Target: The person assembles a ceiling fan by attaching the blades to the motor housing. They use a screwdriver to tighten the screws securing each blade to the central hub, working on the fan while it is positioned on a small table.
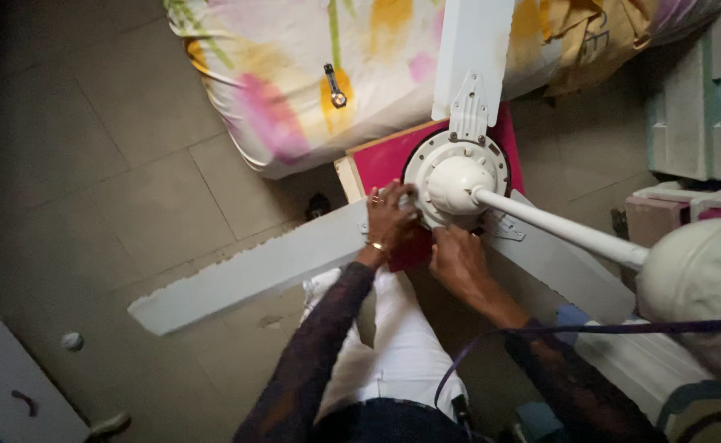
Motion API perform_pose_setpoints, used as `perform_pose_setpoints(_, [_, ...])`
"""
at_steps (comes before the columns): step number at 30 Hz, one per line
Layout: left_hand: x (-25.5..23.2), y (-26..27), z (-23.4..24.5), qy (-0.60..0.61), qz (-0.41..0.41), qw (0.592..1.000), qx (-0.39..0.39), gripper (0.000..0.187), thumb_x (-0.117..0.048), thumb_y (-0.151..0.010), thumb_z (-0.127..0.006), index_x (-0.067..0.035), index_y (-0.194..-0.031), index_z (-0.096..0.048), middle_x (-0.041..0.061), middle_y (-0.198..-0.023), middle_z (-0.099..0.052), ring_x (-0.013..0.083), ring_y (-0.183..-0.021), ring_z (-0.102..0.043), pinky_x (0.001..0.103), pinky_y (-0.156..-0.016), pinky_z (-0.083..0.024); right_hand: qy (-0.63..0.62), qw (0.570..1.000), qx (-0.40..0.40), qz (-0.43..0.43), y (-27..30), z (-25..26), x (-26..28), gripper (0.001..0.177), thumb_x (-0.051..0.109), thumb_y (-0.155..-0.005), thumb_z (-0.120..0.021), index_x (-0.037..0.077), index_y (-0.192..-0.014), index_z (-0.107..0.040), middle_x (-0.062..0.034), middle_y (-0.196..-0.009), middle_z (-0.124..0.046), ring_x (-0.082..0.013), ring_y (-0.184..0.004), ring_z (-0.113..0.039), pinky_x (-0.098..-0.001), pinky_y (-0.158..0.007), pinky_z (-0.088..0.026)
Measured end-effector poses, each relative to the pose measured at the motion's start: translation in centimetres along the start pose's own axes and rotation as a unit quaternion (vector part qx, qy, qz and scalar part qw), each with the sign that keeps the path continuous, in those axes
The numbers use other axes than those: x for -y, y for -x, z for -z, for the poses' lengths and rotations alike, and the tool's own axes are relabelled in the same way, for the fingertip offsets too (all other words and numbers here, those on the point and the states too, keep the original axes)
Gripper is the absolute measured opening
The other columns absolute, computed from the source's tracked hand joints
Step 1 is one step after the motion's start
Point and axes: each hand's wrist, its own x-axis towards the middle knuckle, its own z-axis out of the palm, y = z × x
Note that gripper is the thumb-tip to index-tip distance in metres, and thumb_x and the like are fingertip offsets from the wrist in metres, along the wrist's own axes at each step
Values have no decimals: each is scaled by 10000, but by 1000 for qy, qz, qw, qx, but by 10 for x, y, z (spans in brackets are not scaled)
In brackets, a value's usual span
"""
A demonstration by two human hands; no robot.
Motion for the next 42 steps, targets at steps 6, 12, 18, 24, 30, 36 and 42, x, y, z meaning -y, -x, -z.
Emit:
perform_pose_setpoints(6, [59, -12, 63, -78, 299, 940, 145, 628, -665, -758, -680, -187, -1160, -738, 134, -1016, -757, 319, -995, -714, 495, -891, -524, -18, 998, -46, 44, 1, -7, -14, 238, 93, -801, -718, 15, -1025, -693, -203, -892, -699, -412, -831, -696, -523, -745, -560])
perform_pose_setpoints(12, [72, -4, 92, -97, 265, 923, 261, 754, -752, -959, -381, -140, -903, -817, 180, -861, -755, 402, -833, -734, 520, -709, -572, -9, 992, -90, 89, 5, -3, -16, 184, 71, -807, -706, 26, -983, -678, -187, -860, -685, -417, -822, -681, -533, -727, -547])
perform_pose_setpoints(18, [60, -9, 95, -120, 287, 914, 260, 751, -761, -936, -435, -118, -905, -823, 181, -856, -747, 393, -834, -737, 495, -720, -581, 6, 992, -85, 93, 1, 6, -11, 230, 89, -780, -711, 23, -1000, -699, -212, -898, -705, -432, -847, -682, -543, -761, -536])
perform_pose_setpoints(24, [56, -13, 90, -150, 297, 898, 287, 769, -775, -948, -420, -117, -906, -816, 168, -824, -758, 354, -769, -758, 461, -624, -596, -29, 994, -54, 87, 0, 20, -21, 268, 106, -791, -733, 3, -1037, -703, -226, -940, -699, -424, -880, -687, -525, -804, -550])
perform_pose_setpoints(30, [61, -8, 77, -169, 278, 910, 256, 775, -781, -921, -450, -101, -864, -818, 175, -773, -746, 355, -709, -751, 463, -571, -583, 37, 995, 6, 96, 5, 33, -16, 214, 75, -790, -710, 32, -1000, -691, -179, -965, -681, -391, -899, -683, -502, -761, -565])
perform_pose_setpoints(36, [64, -11, 77, -157, 284, 902, 284, 778, -775, -935, -458, -85, -895, -814, 200, -792, -745, 361, -721, -754, 471, -579, -589, 141, 986, 45, 72, 7, 41, -12, 314, 17, -799, -670, 18, -1112, -650, -177, -1001, -661, -367, -851, -687, -497, -657, -571])
perform_pose_setpoints(42, [61, -14, 78, -153, 296, 898, 289, 749, -769, -909, -470, -108, -900, -822, 180, -822, -759, 355, -760, -752, 471, -608, -589, -21, 996, -25, -84, 19, 26, -49, 254, 50, -805, -675, 50, -1059, -656, -176, -930, -682, -376, -860, -674, -508, -756, -543])
